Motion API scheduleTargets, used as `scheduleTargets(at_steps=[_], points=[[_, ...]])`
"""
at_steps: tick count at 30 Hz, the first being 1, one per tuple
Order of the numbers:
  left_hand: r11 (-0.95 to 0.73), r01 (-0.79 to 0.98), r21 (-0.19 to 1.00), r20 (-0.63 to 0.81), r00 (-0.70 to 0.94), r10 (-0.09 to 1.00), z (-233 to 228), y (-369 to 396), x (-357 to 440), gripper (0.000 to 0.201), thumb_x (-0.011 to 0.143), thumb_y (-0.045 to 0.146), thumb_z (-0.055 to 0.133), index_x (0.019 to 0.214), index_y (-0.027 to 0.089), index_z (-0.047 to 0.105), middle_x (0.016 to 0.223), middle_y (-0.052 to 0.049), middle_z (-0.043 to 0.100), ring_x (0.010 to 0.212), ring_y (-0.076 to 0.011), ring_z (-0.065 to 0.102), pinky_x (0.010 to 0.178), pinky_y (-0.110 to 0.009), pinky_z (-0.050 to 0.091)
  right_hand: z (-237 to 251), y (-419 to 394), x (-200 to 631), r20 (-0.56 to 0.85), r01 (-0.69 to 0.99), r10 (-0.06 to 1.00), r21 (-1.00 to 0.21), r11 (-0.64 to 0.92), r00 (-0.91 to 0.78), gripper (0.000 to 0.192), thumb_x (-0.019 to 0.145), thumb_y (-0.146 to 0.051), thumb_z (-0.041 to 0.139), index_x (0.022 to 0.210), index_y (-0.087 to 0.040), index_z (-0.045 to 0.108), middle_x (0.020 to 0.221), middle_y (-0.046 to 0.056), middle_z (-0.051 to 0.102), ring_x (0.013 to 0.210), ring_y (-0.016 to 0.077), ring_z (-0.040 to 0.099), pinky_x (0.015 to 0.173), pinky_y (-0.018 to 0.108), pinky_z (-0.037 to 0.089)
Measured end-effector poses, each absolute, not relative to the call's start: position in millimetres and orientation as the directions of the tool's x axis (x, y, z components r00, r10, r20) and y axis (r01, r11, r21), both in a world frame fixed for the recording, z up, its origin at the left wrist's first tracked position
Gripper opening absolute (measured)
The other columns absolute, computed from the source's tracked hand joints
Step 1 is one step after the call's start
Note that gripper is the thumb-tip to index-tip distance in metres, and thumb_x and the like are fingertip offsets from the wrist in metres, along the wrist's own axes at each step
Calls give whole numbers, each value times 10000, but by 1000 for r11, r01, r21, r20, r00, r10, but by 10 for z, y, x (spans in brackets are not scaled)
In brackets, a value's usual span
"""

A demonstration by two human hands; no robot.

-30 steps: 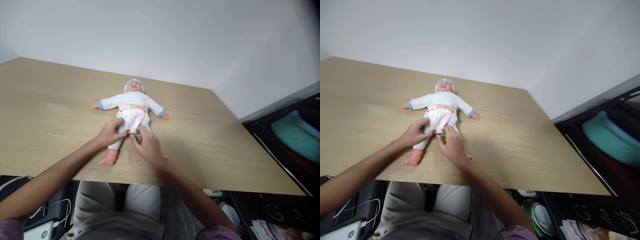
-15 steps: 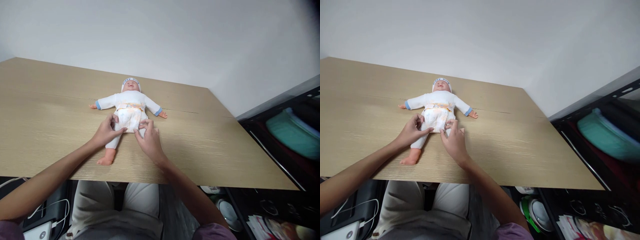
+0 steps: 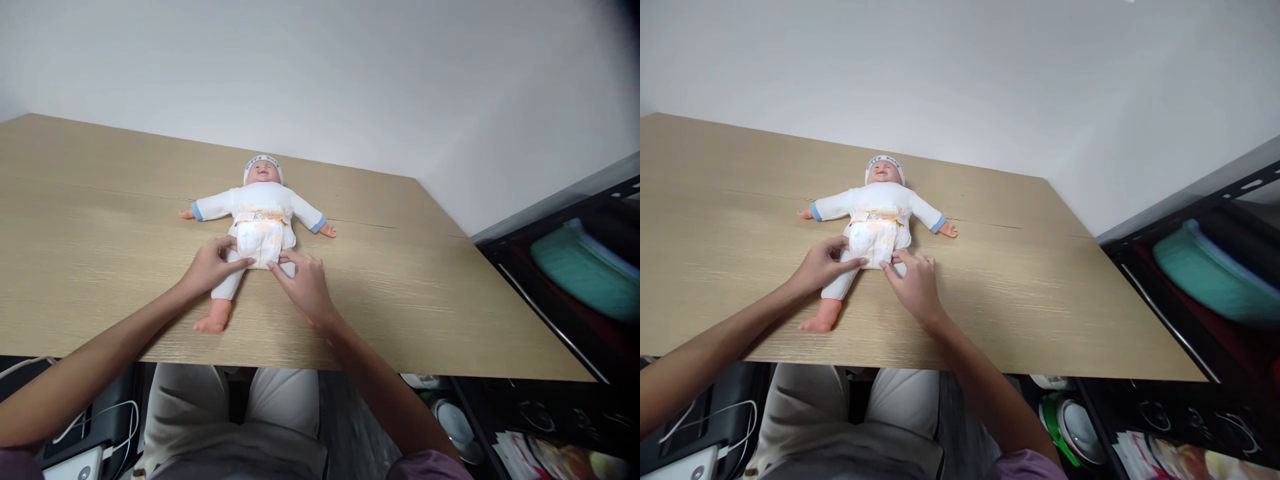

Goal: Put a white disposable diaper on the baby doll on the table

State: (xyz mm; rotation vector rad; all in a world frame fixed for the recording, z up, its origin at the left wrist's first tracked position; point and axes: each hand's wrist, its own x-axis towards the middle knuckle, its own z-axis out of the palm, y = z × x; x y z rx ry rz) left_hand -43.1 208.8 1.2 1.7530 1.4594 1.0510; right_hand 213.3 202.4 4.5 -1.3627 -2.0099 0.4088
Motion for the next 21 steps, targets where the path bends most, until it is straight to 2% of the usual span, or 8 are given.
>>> scheduleTargets(at_steps=[5, 11, 16, 21], points=[[-104, 280, 954, 63, 151, 987, 89, 2095, -403, 507, 904, 672, 881, 1098, 207, 826, 1089, -74, 842, 953, -266, 724, 831, -384, 536, 5, 2048, 2083, 351, 713, 893, -545, 440, -282, 164, 1054, -399, 797, 979, -259, 753, 1086, 70, 819, 1063, 300, 718, 952, 416, 488], [59, 51, 997, -64, 107, 992, 161, 2061, -349, 503, 862, 625, 929, 1092, 200, 788, 1148, -114, 846, 987, -277, 774, 820, -388, 597, 14, 2063, 2083, 338, 596, 922, -707, 380, -187, 216, 1059, -439, 738, 946, -263, 686, 1044, 35, 799, 1007, 265, 706, 926, 388, 518], [24, 54, 998, -28, 81, 996, 135, 2058, -330, 510, 826, 611, 958, 1064, 201, 771, 1144, -104, 844, 1017, -280, 770, 852, -389, 610, 38, 2047, 2111, 274, 563, 948, -763, 318, -165, 248, 1046, -494, 716, 945, -268, 693, 916, 15, 759, 922, 256, 678, 814, 354, 501], [-55, 98, 994, 45, 102, 994, 88, 2084, -331, 508, 875, 607, 924, 1130, 193, 776, 1209, -108, 840, 1080, -280, 770, 954, -412, 604, 48, 2065, 2098, 273, 571, 946, -755, 324, -176, 282, 1032, -508, 720, 899, -266, 662, 866, 9, 729, 872, 246, 665, 767, 340, 489]])
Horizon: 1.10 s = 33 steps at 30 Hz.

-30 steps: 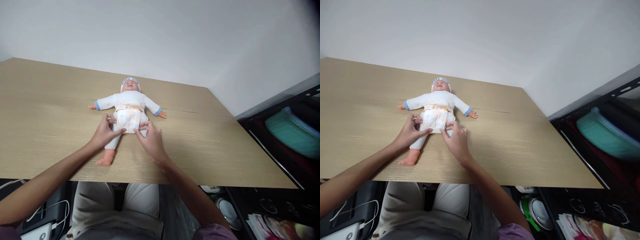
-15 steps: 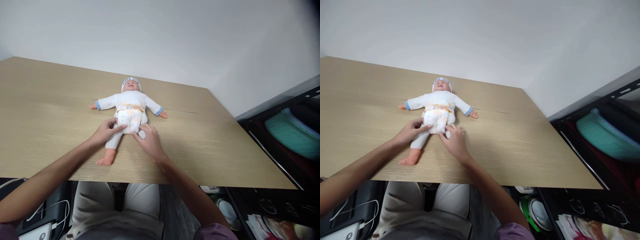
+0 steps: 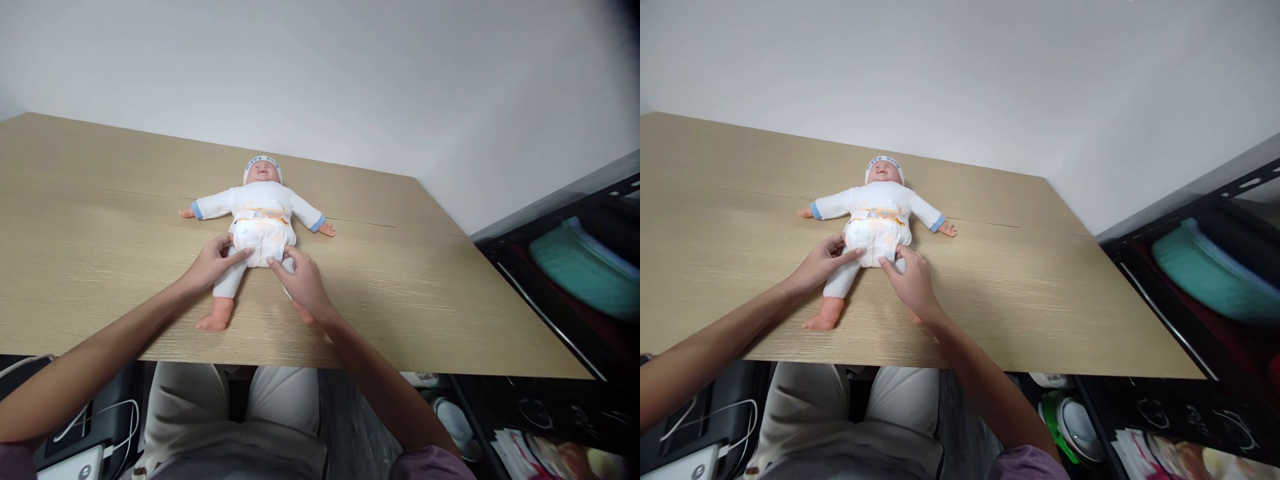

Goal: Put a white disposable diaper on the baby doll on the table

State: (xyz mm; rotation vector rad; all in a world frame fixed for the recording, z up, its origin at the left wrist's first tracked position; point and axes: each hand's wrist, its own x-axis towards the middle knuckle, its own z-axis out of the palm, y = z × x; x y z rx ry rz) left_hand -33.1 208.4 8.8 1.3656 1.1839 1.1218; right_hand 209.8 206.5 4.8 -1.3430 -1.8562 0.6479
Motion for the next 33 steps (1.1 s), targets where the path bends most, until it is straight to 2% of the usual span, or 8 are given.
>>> scheduleTargets(at_steps=[6, 10, 14, 18, 23, 26, 30, 33], points=[[-22, 53, 998, 16, 97, 995, 71, 2107, -346, 501, 894, 634, 909, 1056, 188, 750, 1087, -89, 824, 981, -254, 748, 870, -382, 579, 55, 2073, 2133, 277, 590, 944, -738, 327, -177, 265, 1046, -498, 732, 932, -261, 699, 868, 12, 728, 891, 249, 659, 805, 347, 506], [12, -48, 999, -9, 60, 998, 42, 2097, -352, 545, 862, 688, 927, 939, 192, 714, 932, -40, 772, 842, -202, 681, 728, -314, 510, 33, 2059, 2140, 339, 603, 929, -713, 357, -150, 233, 1061, -474, 734, 986, -254, 745, 955, 44, 743, 1021, 280, 669, 959, 403, 545], [27, -108, 994, -22, 48, 999, 25, 2094, -359, 586, 834, 712, 944, 969, 174, 755, 942, -46, 780, 849, -199, 677, 729, -299, 505, -38, 2090, 2128, 460, 567, 883, -705, 426, -91, 237, 1040, -463, 781, 989, -231, 789, 1181, 102, 701, 1186, 303, 675, 1136, 479, 529], [49, -121, 991, -40, 78, 996, 62, 2125, -408, 593, 784, 697, 987, 966, 169, 787, 944, -49, 799, 835, -196, 676, 730, -300, 498, -89, 2117, 2181, 431, 528, 896, -739, 420, -108, 228, 1021, -453, 801, 1049, -229, 835, 1175, 100, 665, 1177, 307, 686, 1152, 511, 544], [2, 32, 1000, -8, 188, 982, 169, 2085, -570, 588, 843, 709, 933, 1111, 194, 834, 1160, -95, 848, 1004, -260, 747, 874, -362, 565, -34, 2058, 2382, 384, 495, 897, -748, 442, -221, 304, 1030, -446, 770, 1232, -238, 861, 1190, 90, 679, 888, 220, 636, 916, 425, 595], [-109, 183, 977, 66, 224, 972, 201, 2028, -692, 543, 948, 669, 855, 1238, 212, 821, 1333, -115, 826, 1132, -280, 756, 1015, -414, 569, 28, 2119, 2564, 443, 493, 874, -726, 480, -200, 277, 1069, -432, 711, 1196, -238, 862, 1089, 61, 687, 772, 184, 559, 830, 379, 568], [-199, 401, 894, 183, 79, 980, 157, 2113, -803, 498, 1034, 636, 730, 1278, 203, 764, 1322, -119, 808, 1045, -260, 731, 983, -432, 571, 42, 2512, 2758, 613, 604, 787, -600, 525, -75, 213, 1060, -367, 668, 1149, -221, 795, 1105, 87, 721, 883, 231, 622, 936, 420, 578], [-294, 656, 695, 409, -24, 912, 71, 2375, -831, 435, 1062, 541, 668, 1306, 184, 719, 1382, -158, 767, 1173, -316, 685, 1111, -516, 529, -20, 2976, 2764, 678, 739, 732, -463, 490, -62, 279, 1037, -349, 651, 1257, -203, 741, 1260, 159, 736, 1152, 323, 660, 1100, 511, 541]])
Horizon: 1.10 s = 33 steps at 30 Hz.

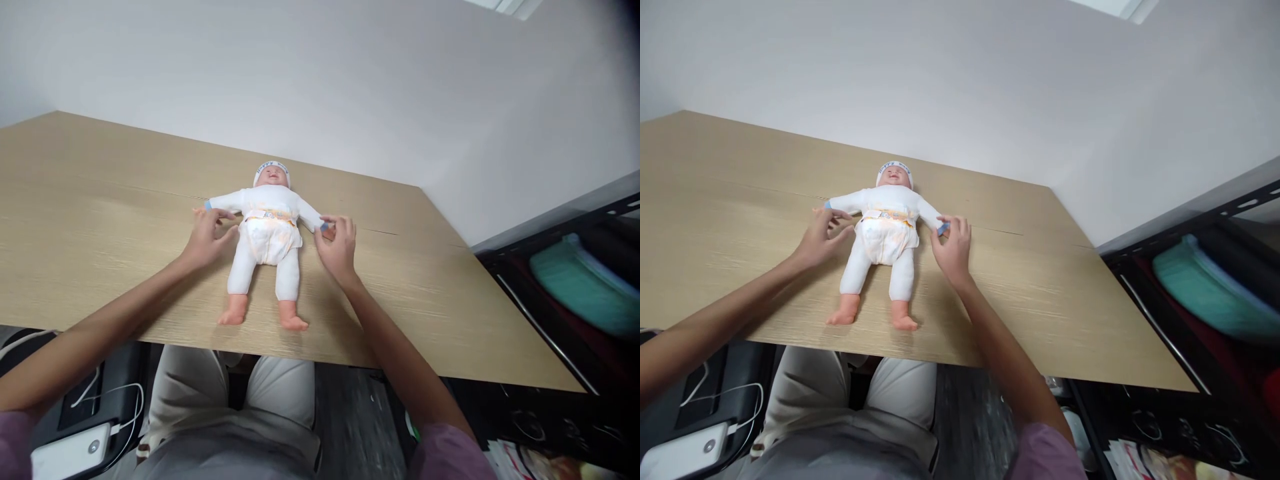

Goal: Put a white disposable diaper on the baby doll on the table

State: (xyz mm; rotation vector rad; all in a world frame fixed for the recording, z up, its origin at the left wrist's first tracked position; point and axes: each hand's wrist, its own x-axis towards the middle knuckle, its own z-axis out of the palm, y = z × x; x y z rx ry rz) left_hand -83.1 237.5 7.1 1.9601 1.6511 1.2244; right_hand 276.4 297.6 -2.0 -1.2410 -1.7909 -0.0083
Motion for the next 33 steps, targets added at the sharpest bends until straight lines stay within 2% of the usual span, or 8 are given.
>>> scheduleTargets(at_steps=[3, 6, 11, 17, 20, 24, 30, 33], points=[[-289, 851, 438, 578, -22, 815, -43, 2742, -860, 561, 1081, 515, 630, 1506, 149, 633, 1589, -224, 652, 1456, -410, 559, 1284, -589, 384, -140, 3406, 2672, 632, 842, 767, -351, 410, -110, 471, 1071, -449, 632, 1464, -192, 657, 1496, 212, 684, 1376, 387, 590, 1185, 567, 483], [-233, 915, 328, 564, 8, 826, -142, 3079, -934, 757, 1093, 601, 593, 1669, 119, 496, 1724, -267, 535, 1564, -462, 466, 1307, -604, 331, -292, 3668, 2601, 552, 876, 821, -313, 368, -147, 592, 1126, -556, 560, 1566, -163, 596, 1532, 236, 682, 1394, 396, 590, 1181, 554, 474], [-213, 942, 260, 457, 75, 887, -167, 3357, -1065, 747, 1096, 683, 508, 1584, 126, 603, 1564, -256, 667, 1432, -475, 549, 1231, -610, 380, -429, 3756, 2644, 503, 871, 848, -328, 367, -168, 595, 1160, -630, 460, 1437, -161, 700, 1329, 216, 789, 1222, 378, 665, 1075, 488, 490], [-145, 967, 212, 391, 52, 919, -82, 3345, -967, 692, 1080, 657, 503, 1490, 121, 655, 1389, -266, 736, 1311, -470, 633, 1166, -598, 432, -313, 3681, 2507, 449, 858, 889, -419, 299, -90, 456, 1134, -540, 491, 1205, -187, 770, 1150, 171, 835, 1035, 335, 722, 956, 417, 496], [-43, 964, 261, 278, -32, 960, 46, 3259, -817, 648, 1057, 611, 564, 1461, 109, 636, 1239, -252, 791, 1206, -464, 705, 1096, -572, 494, -231, 3617, 2357, 381, 845, 925, -494, 206, -2, 371, 1100, -508, 557, 1169, -201, 754, 1112, 167, 840, 950, 326, 730, 884, 397, 497], [88, 893, 441, 126, -159, 979, 354, 2967, -657, 608, 996, 596, 698, 1409, 161, 602, 1228, -204, 814, 1107, -432, 752, 950, -494, 569, -102, 3490, 2303, 309, 779, 950, -605, 164, 40, 351, 1059, -535, 612, 1154, -220, 736, 1100, 154, 845, 939, 331, 737, 852, 402, 522], [-25, 758, 651, 222, -159, 962, 660, 1630, -551, 713, 907, 710, 789, 1390, 251, 537, 1224, -148, 800, 1062, -424, 776, 849, -500, 593, 268, 2862, 2727, 389, 525, 905, -742, 417, -170, 466, 1018, -616, 639, 1273, -245, 757, 1183, 99, 847, 1023, 312, 762, 880, 415, 593], [-29, 698, 716, 114, -75, 991, 431, 553, -510, 700, 837, 653, 821, 1394, 325, 552, 1239, -118, 811, 1030, -409, 797, 791, -521, 626, 508, 2205, 3060, 388, 496, 861, -705, 506, -328, 409, 1024, -596, 673, 1244, -270, 786, 1096, 63, 841, 967, 304, 765, 856, 419, 605]])
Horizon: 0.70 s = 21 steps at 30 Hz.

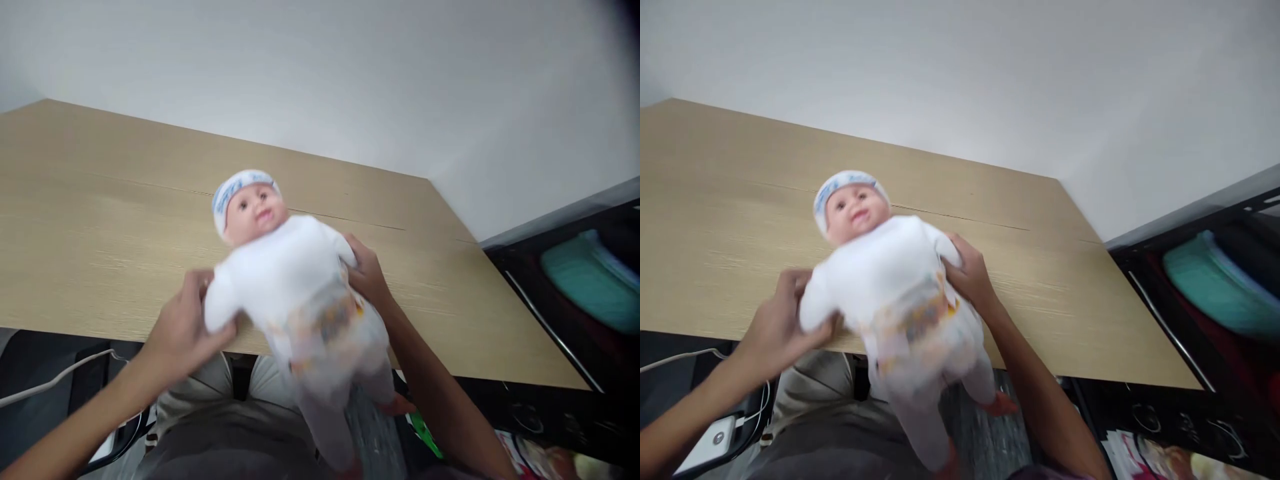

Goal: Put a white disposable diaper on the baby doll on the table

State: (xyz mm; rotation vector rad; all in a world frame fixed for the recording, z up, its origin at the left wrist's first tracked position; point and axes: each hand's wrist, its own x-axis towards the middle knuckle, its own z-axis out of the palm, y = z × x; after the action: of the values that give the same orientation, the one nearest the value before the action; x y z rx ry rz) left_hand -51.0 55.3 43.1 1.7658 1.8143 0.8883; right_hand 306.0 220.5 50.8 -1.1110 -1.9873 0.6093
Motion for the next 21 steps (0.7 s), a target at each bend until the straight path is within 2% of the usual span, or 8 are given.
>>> scheduleTargets(at_steps=[2, 5, 7, 9, 12, 15, 19, 21], points=[[-28, 669, 743, -5, 48, 999, 122, -193, -506, 600, 774, 598, 852, 1285, 357, 650, 1236, -112, 827, 1025, -417, 809, 822, -566, 672, 609, 1675, 3250, 327, 479, 834, -700, 530, -445, 349, 1022, -520, 725, 1283, -302, 803, 1121, 62, 844, 969, 304, 774, 840, 415, 610], [-39, 692, 721, -167, 228, 959, -429, -1171, -543, 408, 783, 466, 840, 1169, 364, 755, 1138, -106, 863, 1023, -438, 833, 862, -592, 705, 580, 888, 3397, 124, 482, 766, -711, 512, -631, 418, 1001, -359, 761, 1418, -375, 789, 1270, 79, 842, 1155, 342, 787, 972, 445, 624], [10, 716, 698, -227, 208, 951, -746, -1644, -577, 441, 725, 399, 858, 1155, 351, 769, 1141, -126, 879, 1041, -468, 848, 873, -594, 720, 419, 467, 3386, -3, 503, 718, -716, 484, -696, 482, 994, -266, 739, 1458, -394, 770, 1247, 73, 833, 1141, 327, 784, 973, 429, 622], [81, 711, 699, -283, 171, 944, -948, -1939, -596, 519, 688, 392, 868, 1192, 370, 751, 1149, -115, 886, 1012, -472, 858, 836, -580, 725, 162, 183, 3303, -56, 521, 691, -702, 486, -721, 492, 1001, -271, 746, 1484, -361, 753, 1240, 80, 822, 1139, 325, 770, 995, 433, 615], [164, 663, 731, -342, 147, 928, -982, -2086, -573, 514, 773, 453, 819, 1262, 408, 670, 1170, -43, 880, 971, -408, 864, 814, -525, 714, -311, 12, 3116, -66, 560, 711, -669, 489, -700, 468, 1033, -369, 753, 1489, -261, 739, 1325, 134, 805, 1233, 376, 744, 1068, 493, 606], [214, 650, 729, -361, 99, 927, -813, -2033, -503, 464, 917, 490, 717, 1324, 337, 554, 1148, -49, 862, 975, -364, 853, 863, -474, 681, -752, 2, 2978, -113, 602, 759, -688, 406, -641, 419, 1026, -308, 736, 1443, -281, 769, 1360, 129, 805, 1286, 391, 734, 1115, 517, 600], [256, 696, 671, -416, 67, 907, -666, -1956, -452, 518, 1012, 636, 646, 1359, 280, 503, 989, -56, 855, 888, -378, 841, 824, -455, 638, -1079, -79, 3027, -43, 562, 824, -752, 346, -565, 336, 1050, -349, 725, 1373, -346, 818, 1427, 92, 771, 1411, 340, 673, 1259, 524, 531], [203, 754, 625, -375, 62, 925, -672, -1945, -453, 551, 1048, 673, 613, 1393, 250, 542, 1030, -98, 862, 937, -400, 845, 855, -474, 629, -1091, -180, 3126, -33, 529, 837, -788, 315, -547, 277, 1110, -425, 653, 1279, -326, 849, 1377, 87, 788, 1372, 308, 693, 1255, 532, 533]])
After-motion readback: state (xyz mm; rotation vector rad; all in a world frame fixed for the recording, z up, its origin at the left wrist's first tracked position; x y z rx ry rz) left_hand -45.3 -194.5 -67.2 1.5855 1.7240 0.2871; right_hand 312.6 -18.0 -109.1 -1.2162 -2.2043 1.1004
